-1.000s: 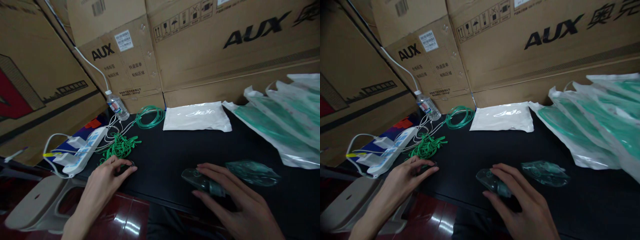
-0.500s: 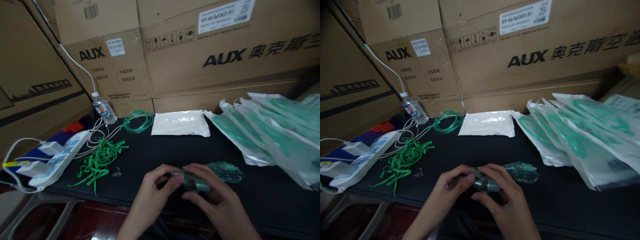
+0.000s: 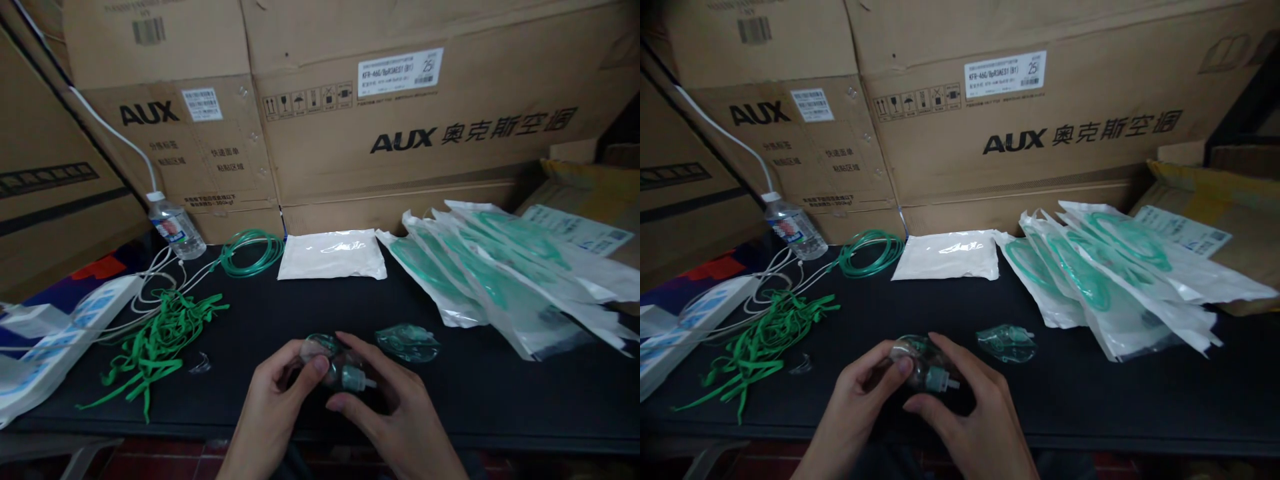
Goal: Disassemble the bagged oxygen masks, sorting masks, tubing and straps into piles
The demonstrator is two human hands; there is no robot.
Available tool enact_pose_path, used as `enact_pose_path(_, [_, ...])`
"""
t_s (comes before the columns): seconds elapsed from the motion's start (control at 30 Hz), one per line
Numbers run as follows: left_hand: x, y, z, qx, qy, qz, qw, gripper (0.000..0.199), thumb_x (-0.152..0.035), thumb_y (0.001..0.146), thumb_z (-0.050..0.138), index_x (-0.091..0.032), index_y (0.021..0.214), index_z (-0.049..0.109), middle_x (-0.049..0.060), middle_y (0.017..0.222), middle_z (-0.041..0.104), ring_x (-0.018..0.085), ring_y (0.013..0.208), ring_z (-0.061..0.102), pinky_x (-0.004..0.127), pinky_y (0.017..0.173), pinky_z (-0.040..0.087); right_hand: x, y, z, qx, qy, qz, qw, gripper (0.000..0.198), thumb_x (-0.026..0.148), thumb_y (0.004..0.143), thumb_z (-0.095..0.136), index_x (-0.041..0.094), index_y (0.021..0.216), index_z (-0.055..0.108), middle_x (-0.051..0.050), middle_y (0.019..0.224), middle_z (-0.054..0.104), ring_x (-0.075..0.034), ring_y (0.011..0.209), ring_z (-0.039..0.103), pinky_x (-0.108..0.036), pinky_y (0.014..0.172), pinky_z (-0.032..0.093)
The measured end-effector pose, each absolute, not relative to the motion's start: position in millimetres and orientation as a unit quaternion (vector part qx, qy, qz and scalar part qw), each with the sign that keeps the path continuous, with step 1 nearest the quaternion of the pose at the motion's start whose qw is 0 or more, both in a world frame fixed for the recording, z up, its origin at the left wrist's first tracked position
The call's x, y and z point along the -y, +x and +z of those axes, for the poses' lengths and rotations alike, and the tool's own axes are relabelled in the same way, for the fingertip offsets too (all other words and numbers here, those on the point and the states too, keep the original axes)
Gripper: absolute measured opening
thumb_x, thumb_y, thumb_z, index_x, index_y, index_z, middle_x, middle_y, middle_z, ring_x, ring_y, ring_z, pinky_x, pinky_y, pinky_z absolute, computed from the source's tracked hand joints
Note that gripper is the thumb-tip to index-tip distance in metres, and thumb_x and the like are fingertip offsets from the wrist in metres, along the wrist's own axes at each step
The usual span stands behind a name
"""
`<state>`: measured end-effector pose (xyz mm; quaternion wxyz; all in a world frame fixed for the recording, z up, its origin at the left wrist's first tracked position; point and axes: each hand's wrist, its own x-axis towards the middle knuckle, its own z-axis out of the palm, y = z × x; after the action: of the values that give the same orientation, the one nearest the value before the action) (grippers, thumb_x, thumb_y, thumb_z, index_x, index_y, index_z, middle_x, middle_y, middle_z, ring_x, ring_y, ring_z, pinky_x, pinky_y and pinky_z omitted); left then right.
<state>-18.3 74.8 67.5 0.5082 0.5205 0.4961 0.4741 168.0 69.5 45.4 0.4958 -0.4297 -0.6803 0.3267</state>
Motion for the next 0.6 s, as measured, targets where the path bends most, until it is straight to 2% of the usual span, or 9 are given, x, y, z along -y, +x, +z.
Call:
enact_pose_path(0.07, [-75, -20, 64, -0.513, 0.501, 0.499, 0.486, 0.027, -0.046, 0.091, 0.075, -0.02, 0.085, 0.077, 0.001, 0.081, 0.076, 0.018, 0.082, 0.069, 0.023, 0.077, 0.054, -64, 185, 44, 0.732, -0.444, 0.157, 0.491, 0.056, 0.03, 0.087, 0.082, 0.027, 0.14, 0.063, -0.007, 0.127, 0.076, -0.024, 0.111, 0.076, -0.032, 0.095, 0.064])
enact_pose_path(0.13, [-75, -20, 61, -0.524, 0.478, 0.526, 0.47, 0.028, -0.047, 0.089, 0.075, -0.02, 0.085, 0.077, 0.001, 0.08, 0.075, 0.016, 0.079, 0.069, 0.021, 0.076, 0.054, -61, 206, 44, 0.74, -0.484, 0.004, 0.467, 0.045, 0.03, 0.098, 0.069, 0.025, 0.141, 0.061, -0.01, 0.128, 0.071, -0.024, 0.109, 0.075, -0.034, 0.096, 0.063])
enact_pose_path(0.23, [-77, -19, 58, -0.531, 0.472, 0.539, 0.452, 0.027, -0.047, 0.087, 0.077, -0.02, 0.085, 0.076, 0.001, 0.081, 0.076, 0.017, 0.083, 0.071, 0.021, 0.077, 0.055, -67, 225, 43, 0.702, -0.554, -0.128, 0.43, 0.04, 0.042, 0.105, 0.055, 0.018, 0.136, 0.064, -0.016, 0.117, 0.065, -0.027, 0.091, 0.073, -0.041, 0.076, 0.066])
enact_pose_path(0.3, [-79, -17, 58, -0.54, 0.483, 0.537, 0.432, 0.023, -0.043, 0.086, 0.078, -0.02, 0.087, 0.075, 0.002, 0.085, 0.078, 0.018, 0.088, 0.073, 0.023, 0.083, 0.056, -75, 226, 38, 0.707, -0.563, -0.153, 0.399, 0.047, 0.051, 0.106, 0.049, 0.014, 0.131, 0.065, -0.02, 0.116, 0.06, -0.029, 0.083, 0.071, -0.044, 0.064, 0.066])
enact_pose_path(0.37, [-80, -15, 56, -0.544, 0.49, 0.54, 0.414, 0.02, -0.04, 0.085, 0.078, -0.021, 0.089, 0.073, 0.002, 0.089, 0.079, 0.018, 0.092, 0.075, 0.025, 0.089, 0.056, -82, 221, 32, 0.725, -0.551, -0.156, 0.382, 0.046, 0.05, 0.107, 0.046, 0.014, 0.127, 0.064, -0.022, 0.12, 0.059, -0.029, 0.083, 0.071, -0.045, 0.062, 0.067])
enact_pose_path(0.5, [-77, -16, 46, -0.555, 0.477, 0.544, 0.41, 0.025, -0.04, 0.086, 0.077, -0.023, 0.093, 0.061, 0.003, 0.095, 0.081, 0.02, 0.094, 0.077, 0.028, 0.089, 0.058, -84, 204, 25, 0.739, -0.514, -0.136, 0.412, 0.027, 0.038, 0.108, 0.048, 0.018, 0.121, 0.061, -0.02, 0.127, 0.062, -0.031, 0.099, 0.075, -0.043, 0.074, 0.07])
enact_pose_path(0.6, [-69, -20, 41, -0.585, 0.473, 0.549, 0.364, 0.036, -0.038, 0.085, 0.077, -0.027, 0.105, 0.05, -0.001, 0.09, 0.081, 0.02, 0.095, 0.078, 0.03, 0.089, 0.059, -79, 190, 27, 0.757, -0.483, -0.068, 0.436, 0.022, 0.033, 0.108, 0.049, 0.021, 0.123, 0.059, -0.016, 0.127, 0.063, -0.028, 0.107, 0.075, -0.04, 0.083, 0.069])
